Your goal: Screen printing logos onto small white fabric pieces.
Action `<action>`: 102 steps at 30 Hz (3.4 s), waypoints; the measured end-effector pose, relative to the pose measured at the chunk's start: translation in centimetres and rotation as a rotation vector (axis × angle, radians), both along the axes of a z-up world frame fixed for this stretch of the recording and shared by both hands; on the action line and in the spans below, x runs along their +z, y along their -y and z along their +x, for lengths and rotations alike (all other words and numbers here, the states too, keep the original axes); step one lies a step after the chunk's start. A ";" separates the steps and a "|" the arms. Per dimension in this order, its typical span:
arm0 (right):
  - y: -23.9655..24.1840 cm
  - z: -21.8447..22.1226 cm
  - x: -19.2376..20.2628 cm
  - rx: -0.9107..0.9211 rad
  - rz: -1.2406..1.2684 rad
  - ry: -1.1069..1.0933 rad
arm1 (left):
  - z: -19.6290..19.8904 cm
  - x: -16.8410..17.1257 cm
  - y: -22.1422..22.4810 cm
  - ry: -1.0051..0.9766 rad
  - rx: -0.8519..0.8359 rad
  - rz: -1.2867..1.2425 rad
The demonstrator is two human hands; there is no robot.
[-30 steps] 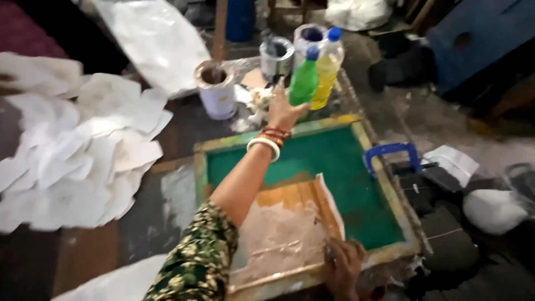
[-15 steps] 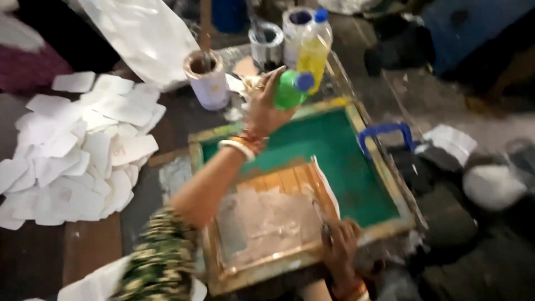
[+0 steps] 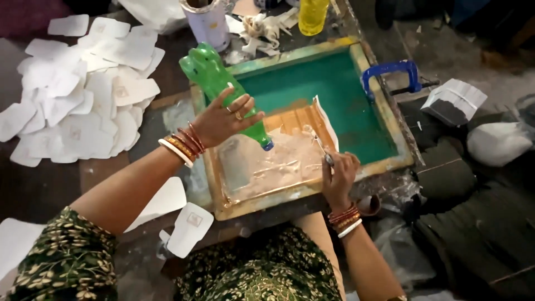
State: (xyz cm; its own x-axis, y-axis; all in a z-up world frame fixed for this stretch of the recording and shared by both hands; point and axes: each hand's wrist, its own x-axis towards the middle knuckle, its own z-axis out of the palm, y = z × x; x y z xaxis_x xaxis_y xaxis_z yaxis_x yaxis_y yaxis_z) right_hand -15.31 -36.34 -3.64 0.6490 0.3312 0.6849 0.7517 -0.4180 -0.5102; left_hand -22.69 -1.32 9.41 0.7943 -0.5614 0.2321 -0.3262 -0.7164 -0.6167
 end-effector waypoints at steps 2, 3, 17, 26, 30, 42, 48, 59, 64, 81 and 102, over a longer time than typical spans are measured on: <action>0.0 0.2 -0.5 -0.002 0.004 0.010 | -0.5 -0.1 0.6 0.005 0.019 -0.015; -0.1 0.4 -0.7 -0.007 0.005 0.015 | -0.6 -0.2 0.8 0.006 0.033 -0.034; -0.1 -0.1 0.2 -0.018 0.009 0.022 | -4.0 1.5 2.6 0.150 0.133 -0.095; 0.0 0.4 -1.5 -0.022 0.008 0.026 | -4.5 3.2 4.3 0.108 0.291 -0.391; 0.0 0.8 -1.9 -0.029 0.018 0.028 | -4.3 4.5 4.2 -0.046 0.497 -0.704; 0.2 1.5 -3.4 -0.043 -0.005 0.014 | 12.7 0.8 -0.4 0.192 0.375 -1.191; -0.2 1.1 -1.6 -0.015 -0.027 -0.052 | 26.8 -0.6 -1.7 0.244 0.147 -1.625; -0.2 1.8 -2.9 0.025 -0.039 0.020 | 36.3 -6.1 -3.5 0.156 0.549 -1.612; -0.1 1.6 -2.6 0.030 -0.051 -0.001 | 29.4 -8.0 -3.8 0.296 0.385 -1.433; -1.6 -1.2 1.4 0.019 -0.067 0.099 | -23.3 -11.5 12.6 -0.453 1.062 -1.676; -16.2 1.1 11.4 0.678 -0.660 0.003 | -23.8 -17.3 13.3 -0.207 0.724 -2.733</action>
State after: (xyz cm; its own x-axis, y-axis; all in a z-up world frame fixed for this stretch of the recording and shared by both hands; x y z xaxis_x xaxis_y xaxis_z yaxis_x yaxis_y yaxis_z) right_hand -14.21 -20.13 7.78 0.1742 0.9585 0.2258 0.9412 -0.0947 -0.3243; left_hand -46.49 -14.64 -7.88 0.6992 0.5573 -0.4479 0.1556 0.4928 0.8561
